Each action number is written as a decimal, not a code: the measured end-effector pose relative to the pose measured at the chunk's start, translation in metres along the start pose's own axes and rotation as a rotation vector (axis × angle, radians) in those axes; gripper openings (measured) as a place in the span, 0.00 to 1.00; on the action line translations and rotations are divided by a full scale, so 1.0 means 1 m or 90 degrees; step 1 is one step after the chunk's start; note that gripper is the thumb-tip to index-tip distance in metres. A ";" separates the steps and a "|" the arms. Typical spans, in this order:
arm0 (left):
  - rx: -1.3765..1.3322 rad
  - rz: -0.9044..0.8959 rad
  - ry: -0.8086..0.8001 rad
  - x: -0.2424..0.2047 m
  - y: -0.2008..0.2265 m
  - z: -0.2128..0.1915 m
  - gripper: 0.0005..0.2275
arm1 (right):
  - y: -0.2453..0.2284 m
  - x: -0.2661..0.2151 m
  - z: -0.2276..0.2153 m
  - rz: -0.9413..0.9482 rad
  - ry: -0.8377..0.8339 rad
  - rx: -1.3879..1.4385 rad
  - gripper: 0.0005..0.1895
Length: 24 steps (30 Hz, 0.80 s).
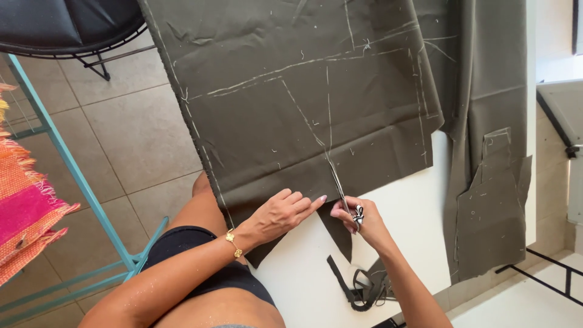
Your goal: The person uses shears to cut a large piece of dark fabric laid out on a white table, following chalk lines to separate pattern pieces. The person repeatedly repositions the fabric and cuts along various edges, accumulating cut-off scraps on the table.
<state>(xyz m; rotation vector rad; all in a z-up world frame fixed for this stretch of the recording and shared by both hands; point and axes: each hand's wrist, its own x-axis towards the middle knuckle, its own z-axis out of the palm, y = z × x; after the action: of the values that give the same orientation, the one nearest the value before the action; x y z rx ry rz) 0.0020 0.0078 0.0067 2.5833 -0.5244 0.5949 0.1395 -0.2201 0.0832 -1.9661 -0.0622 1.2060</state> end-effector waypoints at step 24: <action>-0.021 -0.001 0.035 0.005 -0.005 -0.009 0.20 | -0.006 0.028 -0.002 -0.042 0.013 -0.091 0.22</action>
<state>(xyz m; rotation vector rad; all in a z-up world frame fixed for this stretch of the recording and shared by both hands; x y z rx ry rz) 0.0054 0.0150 0.0150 2.5282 -0.5096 0.6481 0.1582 -0.2053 0.0669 -2.0829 -0.2057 1.1658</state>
